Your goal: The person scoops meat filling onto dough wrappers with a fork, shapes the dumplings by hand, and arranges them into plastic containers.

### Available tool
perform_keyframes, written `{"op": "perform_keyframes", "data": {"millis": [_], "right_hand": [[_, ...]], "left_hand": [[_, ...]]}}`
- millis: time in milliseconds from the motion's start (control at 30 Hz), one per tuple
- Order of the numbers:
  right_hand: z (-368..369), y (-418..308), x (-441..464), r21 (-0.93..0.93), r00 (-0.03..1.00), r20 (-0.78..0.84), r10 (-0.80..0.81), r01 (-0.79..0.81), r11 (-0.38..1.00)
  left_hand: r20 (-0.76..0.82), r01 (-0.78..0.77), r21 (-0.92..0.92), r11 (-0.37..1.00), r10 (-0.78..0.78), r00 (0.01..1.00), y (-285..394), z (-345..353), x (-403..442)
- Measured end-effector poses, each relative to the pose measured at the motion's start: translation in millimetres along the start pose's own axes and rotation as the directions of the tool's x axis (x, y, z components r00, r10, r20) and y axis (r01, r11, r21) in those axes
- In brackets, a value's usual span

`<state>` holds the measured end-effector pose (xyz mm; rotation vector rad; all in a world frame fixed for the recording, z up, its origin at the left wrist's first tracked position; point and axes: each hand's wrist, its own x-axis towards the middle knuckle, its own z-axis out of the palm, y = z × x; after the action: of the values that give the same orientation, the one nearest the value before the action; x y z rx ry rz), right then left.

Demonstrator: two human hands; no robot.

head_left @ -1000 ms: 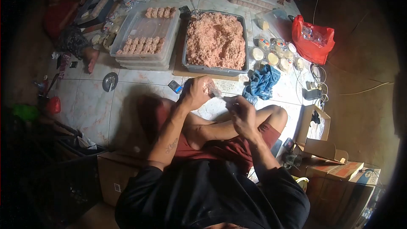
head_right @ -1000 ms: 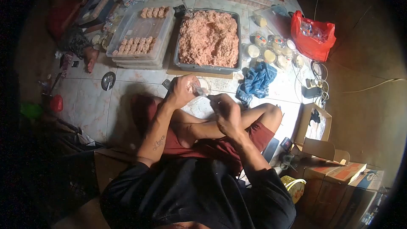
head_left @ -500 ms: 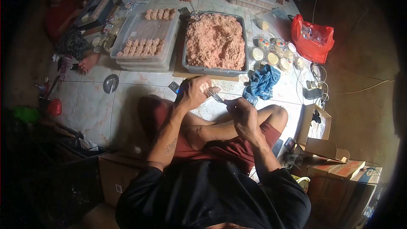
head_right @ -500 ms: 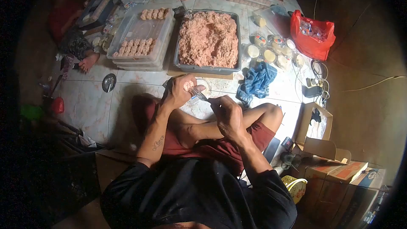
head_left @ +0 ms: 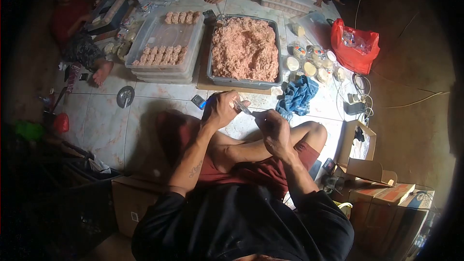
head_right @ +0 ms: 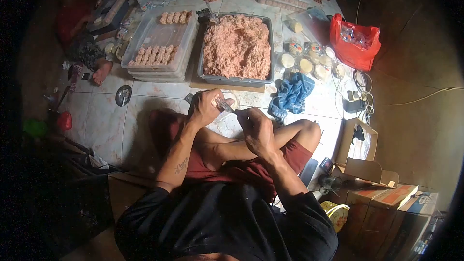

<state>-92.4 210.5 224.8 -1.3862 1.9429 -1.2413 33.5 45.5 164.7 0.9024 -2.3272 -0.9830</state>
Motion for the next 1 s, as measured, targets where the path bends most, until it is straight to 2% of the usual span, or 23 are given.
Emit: {"op": "perform_keyframes", "data": {"millis": [67, 100, 133, 200, 233, 267, 400, 467, 500, 567, 667, 733, 800, 867, 900, 933, 967, 1000], "right_hand": [[1, -4, 2, 0.021, 0.994, -0.102, 0.022, -0.020, 1.000], [2, 6, 4, 0.099, 0.990, -0.130, 0.057, -0.045, 0.994], [2, 11, 9, 0.176, 0.983, -0.157, 0.094, -0.065, 0.982], [-4, 16, 22, 0.205, 0.980, -0.180, 0.088, -0.050, 0.977], [-5, 16, 28, 0.366, 0.970, -0.177, 0.166, -0.092, 0.926], [-6, 14, 32, 0.517, 0.957, -0.159, 0.244, -0.130, 0.846], [-9, 6, 39, 0.527, 0.948, -0.111, 0.299, -0.199, 0.826], [-11, 11, 29, 0.204, 0.993, 0.033, 0.113, -0.117, 0.972], [-7, 6, 26, 0.082, 1.000, 0.014, 0.020, -0.021, 0.996], [-4, -6, 20, 0.034, 0.999, 0.036, 0.006, -0.007, 0.999], [4, -1, 17, -0.043, 0.998, 0.057, 0.022, -0.019, 0.999], [11, 6, 18, -0.009, 0.994, 0.008, -0.107, 0.107, 0.994], [11, 7, 19, -0.011, 0.997, -0.005, -0.079, 0.078, 0.997], [12, 19, 21, 0.091, 0.990, -0.131, 0.055, -0.043, 0.995], [6, 12, 26, 0.154, 0.985, -0.124, 0.119, -0.100, 0.983], [7, 13, 33, 0.336, 0.982, -0.136, 0.129, -0.077, 0.939], [7, 23, 41, 0.438, 0.976, -0.104, 0.192, -0.128, 0.890], [8, 37, 49, 0.532, 0.966, -0.066, 0.251, -0.179, 0.828]], "left_hand": [[-0.050, -0.089, 0.093, 0.992, 0.094, 0.994, -18, 14, -5], [0.018, -0.031, 0.100, 0.994, 0.029, 0.999, -6, 6, -6], [0.015, -0.032, 0.101, 0.994, 0.030, 0.999, -1, 1, -7], [0.047, -0.043, -0.209, 0.977, 0.054, 0.997, 7, -8, -7], [0.067, -0.052, -0.267, 0.962, 0.072, 0.995, 13, -16, -9], [0.068, -0.054, -0.270, 0.961, 0.075, 0.995, 9, -16, -9], [0.032, -0.020, -0.250, 0.968, 0.029, 0.999, 5, -21, -6], [-0.028, -0.043, -0.266, 0.963, 0.036, 0.999, 1, -24, -6], [-0.032, -0.040, -0.261, 0.964, 0.033, 0.999, -8, -21, -5], [-0.152, -0.106, -0.151, 0.983, 0.083, 0.985, -36, -4, -3], [-0.102, -0.100, -0.097, 0.990, 0.091, 0.991, -47, 10, -2], [-0.108, -0.082, -0.102, 0.991, 0.070, 0.992, -15, 1, -6], [-0.121, -0.061, -0.102, 0.993, 0.048, 0.991, -9, -1, -6], [-0.001, 0.020, -0.024, 1.000, -0.020, 1.000, -25, 5, -5], [-0.002, 0.019, -0.024, 1.000, -0.019, 1.000, -22, 2, -6], [0.076, 0.060, 0.007, 0.998, -0.060, 0.995, -19, -1, -6], [0.153, 0.097, 0.043, 0.994, -0.102, 0.983, -15, -5, -5], [0.157, 0.091, 0.042, 0.995, -0.096, 0.983, -11, -11, -6]]}}
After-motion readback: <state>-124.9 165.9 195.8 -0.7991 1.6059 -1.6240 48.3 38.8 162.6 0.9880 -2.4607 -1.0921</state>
